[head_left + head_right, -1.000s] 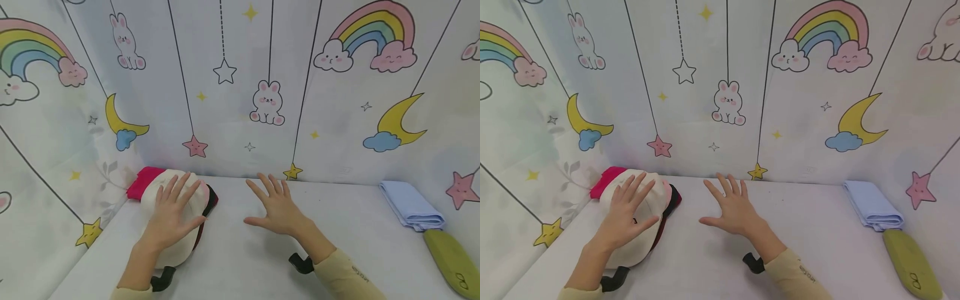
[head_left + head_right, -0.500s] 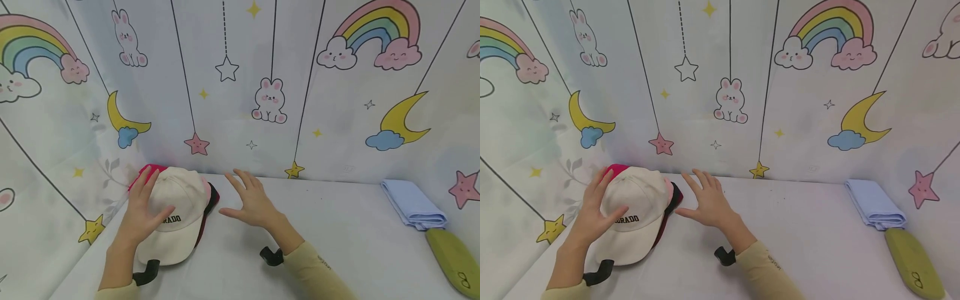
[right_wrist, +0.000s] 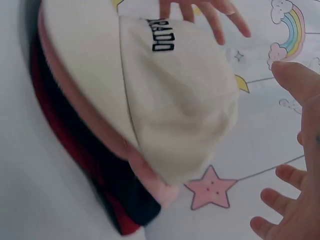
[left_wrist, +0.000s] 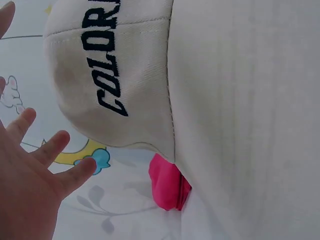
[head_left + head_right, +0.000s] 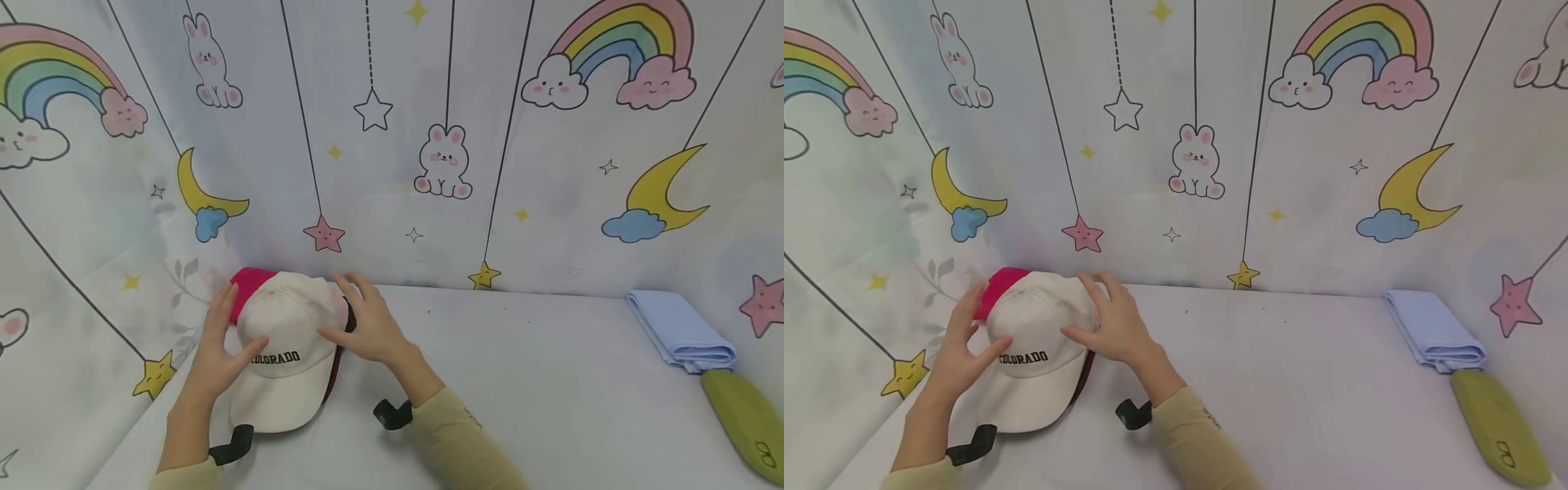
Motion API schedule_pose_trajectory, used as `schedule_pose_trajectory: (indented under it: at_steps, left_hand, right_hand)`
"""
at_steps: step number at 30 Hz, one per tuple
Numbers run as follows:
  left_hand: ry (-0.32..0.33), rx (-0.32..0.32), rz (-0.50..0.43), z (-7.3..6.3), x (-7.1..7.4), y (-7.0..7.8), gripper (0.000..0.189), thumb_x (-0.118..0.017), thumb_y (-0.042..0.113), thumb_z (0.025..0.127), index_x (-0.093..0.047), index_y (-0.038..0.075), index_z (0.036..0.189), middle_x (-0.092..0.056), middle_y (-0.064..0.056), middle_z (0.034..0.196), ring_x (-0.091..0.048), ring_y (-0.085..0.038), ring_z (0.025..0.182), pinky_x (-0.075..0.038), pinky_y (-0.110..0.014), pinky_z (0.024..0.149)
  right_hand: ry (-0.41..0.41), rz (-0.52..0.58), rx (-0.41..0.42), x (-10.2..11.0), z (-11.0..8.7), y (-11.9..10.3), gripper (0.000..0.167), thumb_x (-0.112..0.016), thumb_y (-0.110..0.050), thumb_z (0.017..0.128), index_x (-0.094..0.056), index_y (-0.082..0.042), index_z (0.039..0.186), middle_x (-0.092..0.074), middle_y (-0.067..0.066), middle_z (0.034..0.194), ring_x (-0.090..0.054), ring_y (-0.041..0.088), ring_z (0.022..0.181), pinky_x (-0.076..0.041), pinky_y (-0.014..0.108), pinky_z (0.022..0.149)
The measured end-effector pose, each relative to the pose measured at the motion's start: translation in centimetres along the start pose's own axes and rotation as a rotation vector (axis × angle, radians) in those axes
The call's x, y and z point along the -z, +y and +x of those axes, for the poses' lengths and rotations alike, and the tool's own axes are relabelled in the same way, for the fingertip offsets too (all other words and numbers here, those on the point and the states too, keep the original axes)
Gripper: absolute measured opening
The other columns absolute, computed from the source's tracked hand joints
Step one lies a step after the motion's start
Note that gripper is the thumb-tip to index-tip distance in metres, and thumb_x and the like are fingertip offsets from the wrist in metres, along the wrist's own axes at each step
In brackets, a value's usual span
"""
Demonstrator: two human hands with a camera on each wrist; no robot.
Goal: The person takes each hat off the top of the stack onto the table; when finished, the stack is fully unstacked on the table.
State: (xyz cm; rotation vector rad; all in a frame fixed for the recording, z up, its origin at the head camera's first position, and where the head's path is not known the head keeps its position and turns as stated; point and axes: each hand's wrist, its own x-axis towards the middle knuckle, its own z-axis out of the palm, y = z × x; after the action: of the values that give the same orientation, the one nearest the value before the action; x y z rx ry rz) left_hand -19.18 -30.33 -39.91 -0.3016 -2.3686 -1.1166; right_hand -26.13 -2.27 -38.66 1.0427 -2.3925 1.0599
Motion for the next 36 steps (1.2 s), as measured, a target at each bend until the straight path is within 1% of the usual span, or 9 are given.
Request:
schedule_pose_trajectory:
  at_steps: [5,10,13,19,22,26,28,32,36]
  left_hand:
    - [-0.023,0.05,-0.028,-0.4,0.0,-1.3,0.102,-0.078,0.015,0.084,-0.015,0.032,0.163,-0.018,-0.012,0.165,-0.026,-0.041,0.142,-0.033,-0.075,0.099]
    - [-0.08,0.125,-0.07,-0.8,0.1,-2.1,0.107,-0.08,0.018,0.085,-0.008,0.032,0.163,-0.018,-0.018,0.163,-0.031,-0.047,0.136,-0.034,-0.075,0.099]
    - [-0.123,0.176,-0.082,-0.9,0.3,-2.6,0.11,-0.08,0.022,0.086,-0.003,0.032,0.163,-0.016,-0.021,0.162,-0.03,-0.05,0.136,-0.035,-0.074,0.099]
    - [-0.226,0.276,-0.097,-1.7,0.8,-3.9,0.111,-0.08,0.027,0.088,0.001,0.031,0.163,-0.017,-0.024,0.16,-0.03,-0.054,0.137,-0.036,-0.071,0.101]
    - [-0.263,0.307,-0.082,-2.1,0.9,-4.4,0.11,-0.08,0.028,0.088,0.001,0.029,0.164,-0.021,-0.026,0.157,-0.036,-0.052,0.133,-0.043,-0.065,0.099]
    - [-0.3,0.35,-0.059,-2.3,0.9,-4.7,0.11,-0.08,0.028,0.088,0.0,0.023,0.164,-0.027,-0.028,0.153,-0.045,-0.046,0.125,-0.051,-0.052,0.093]
    - [-0.316,0.37,-0.051,-2.3,0.9,-4.7,0.11,-0.08,0.03,0.088,0.0,0.021,0.164,-0.029,-0.028,0.151,-0.047,-0.045,0.123,-0.052,-0.05,0.093]
    - [-0.347,0.4,-0.033,-2.3,1.0,-4.7,0.111,-0.081,0.034,0.087,-0.002,0.016,0.163,-0.035,-0.029,0.147,-0.05,-0.045,0.12,-0.051,-0.055,0.093]
    - [-0.387,0.435,-0.009,-2.2,1.3,-4.9,0.11,-0.082,0.036,0.085,-0.007,0.014,0.162,-0.045,-0.026,0.139,-0.054,-0.038,0.114,-0.052,-0.048,0.088]
  right_hand:
    - [-0.007,0.1,-0.082,-2.1,0.5,-0.8,0.086,-0.074,-0.048,0.088,-0.031,-0.027,0.159,-0.036,0.004,0.151,-0.036,0.025,0.137,-0.04,0.051,0.107]
    - [-0.011,0.09,-0.114,-3.4,0.6,-1.2,0.085,-0.073,-0.05,0.088,-0.032,-0.027,0.159,-0.038,0.004,0.148,-0.039,0.026,0.133,-0.042,0.049,0.103]
    - [-0.017,0.076,-0.119,-3.8,0.6,-1.3,0.083,-0.073,-0.049,0.089,-0.034,-0.026,0.158,-0.041,0.005,0.143,-0.041,0.025,0.127,-0.044,0.045,0.1]
    - [-0.045,0.055,-0.136,-4.7,0.3,-1.7,0.079,-0.073,-0.047,0.089,-0.038,-0.027,0.156,-0.042,0.005,0.136,-0.041,0.025,0.123,-0.044,0.042,0.099]
    - [-0.063,0.022,-0.15,-5.0,0.2,-1.9,0.077,-0.072,-0.05,0.089,-0.039,-0.028,0.155,-0.04,0.004,0.135,-0.038,0.026,0.123,-0.04,0.043,0.099]
    - [-0.092,0.01,-0.195,-5.2,0.1,-2.3,0.075,-0.07,-0.053,0.09,-0.04,-0.031,0.155,-0.037,0.002,0.135,-0.032,0.025,0.126,-0.034,0.045,0.102]
    - [-0.102,0.006,-0.21,-5.2,0.1,-2.4,0.074,-0.07,-0.054,0.09,-0.041,-0.031,0.154,-0.036,0.002,0.133,-0.03,0.025,0.127,-0.033,0.045,0.102]
    - [-0.111,0.014,-0.212,-5.3,0.0,-2.4,0.074,-0.071,-0.051,0.089,-0.042,-0.029,0.154,-0.037,0.002,0.129,-0.03,0.026,0.127,-0.034,0.045,0.102]
    - [-0.103,0.036,-0.206,-5.4,-0.1,-2.3,0.075,-0.072,-0.048,0.089,-0.041,-0.027,0.154,-0.037,0.005,0.131,-0.034,0.026,0.123,-0.039,0.044,0.098]
